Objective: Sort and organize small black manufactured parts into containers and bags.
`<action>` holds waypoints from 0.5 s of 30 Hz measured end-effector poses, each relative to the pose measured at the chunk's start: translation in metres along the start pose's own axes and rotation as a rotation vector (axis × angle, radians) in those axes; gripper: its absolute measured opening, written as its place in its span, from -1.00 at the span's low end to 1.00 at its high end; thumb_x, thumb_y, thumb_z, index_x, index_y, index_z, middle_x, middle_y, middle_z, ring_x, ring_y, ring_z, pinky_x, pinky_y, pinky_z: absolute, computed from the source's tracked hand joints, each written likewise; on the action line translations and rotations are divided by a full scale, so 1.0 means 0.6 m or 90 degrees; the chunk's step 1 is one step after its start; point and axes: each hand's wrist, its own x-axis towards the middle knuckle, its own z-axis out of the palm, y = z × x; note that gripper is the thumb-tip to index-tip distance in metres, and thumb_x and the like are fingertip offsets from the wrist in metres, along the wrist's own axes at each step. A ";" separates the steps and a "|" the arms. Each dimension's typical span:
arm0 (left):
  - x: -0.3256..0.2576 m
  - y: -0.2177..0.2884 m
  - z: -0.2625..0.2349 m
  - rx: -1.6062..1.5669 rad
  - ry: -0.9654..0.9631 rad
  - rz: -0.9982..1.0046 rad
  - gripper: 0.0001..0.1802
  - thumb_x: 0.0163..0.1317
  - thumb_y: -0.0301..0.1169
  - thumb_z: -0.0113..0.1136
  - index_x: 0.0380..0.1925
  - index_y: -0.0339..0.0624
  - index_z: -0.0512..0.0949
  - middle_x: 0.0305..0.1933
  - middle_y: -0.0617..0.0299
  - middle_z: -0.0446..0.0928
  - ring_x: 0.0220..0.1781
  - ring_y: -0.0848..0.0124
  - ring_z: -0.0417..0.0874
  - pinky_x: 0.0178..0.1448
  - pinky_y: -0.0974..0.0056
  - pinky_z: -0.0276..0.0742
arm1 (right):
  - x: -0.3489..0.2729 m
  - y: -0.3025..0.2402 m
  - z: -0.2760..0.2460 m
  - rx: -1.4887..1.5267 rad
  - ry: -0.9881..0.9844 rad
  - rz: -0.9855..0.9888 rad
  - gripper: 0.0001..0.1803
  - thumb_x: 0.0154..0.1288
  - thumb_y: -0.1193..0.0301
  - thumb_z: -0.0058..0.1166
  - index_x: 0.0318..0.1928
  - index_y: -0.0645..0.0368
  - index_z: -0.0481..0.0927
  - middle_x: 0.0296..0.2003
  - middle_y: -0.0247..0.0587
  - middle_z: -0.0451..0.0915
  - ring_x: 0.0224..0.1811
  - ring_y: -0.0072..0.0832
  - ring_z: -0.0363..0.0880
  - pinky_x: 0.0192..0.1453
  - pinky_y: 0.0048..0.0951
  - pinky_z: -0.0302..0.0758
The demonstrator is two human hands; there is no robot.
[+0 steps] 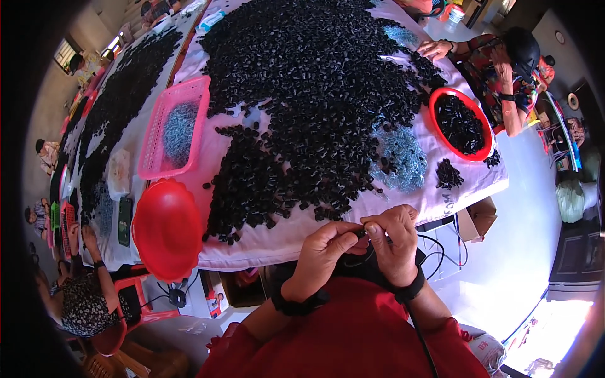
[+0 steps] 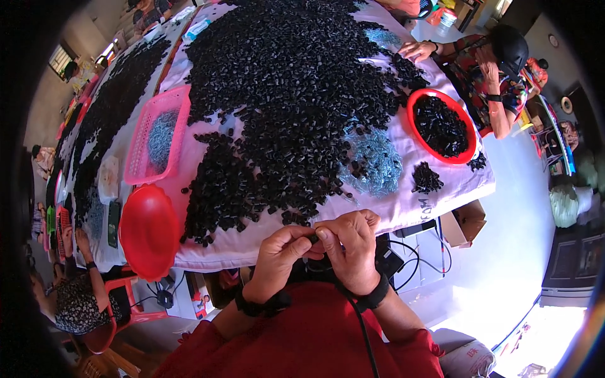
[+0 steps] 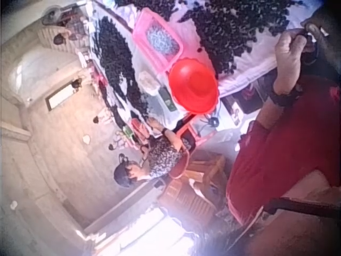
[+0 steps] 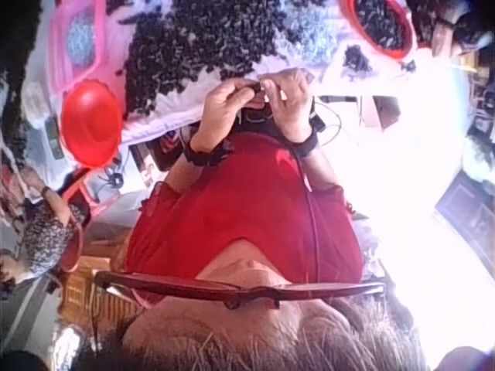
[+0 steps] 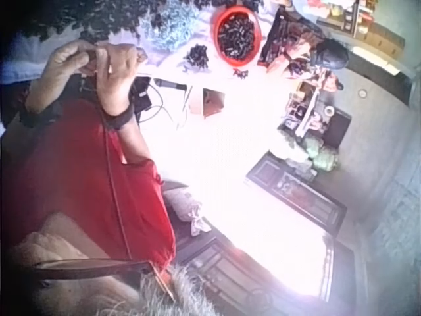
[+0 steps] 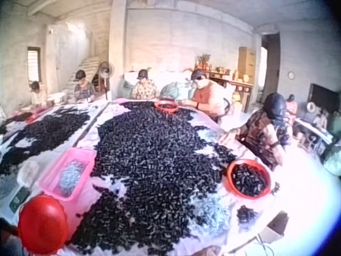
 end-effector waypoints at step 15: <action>0.000 -0.006 0.002 -0.010 0.020 0.004 -0.72 0.45 -0.39 0.11 -0.01 -0.42 0.52 -0.13 0.07 0.64 -0.14 0.34 0.72 0.02 0.26 0.70 | -0.004 0.002 0.004 -0.013 0.012 -0.011 -0.92 0.20 0.49 0.25 -0.28 0.08 0.68 -0.45 -0.46 0.56 -0.35 -0.47 0.47 0.03 -0.31 0.23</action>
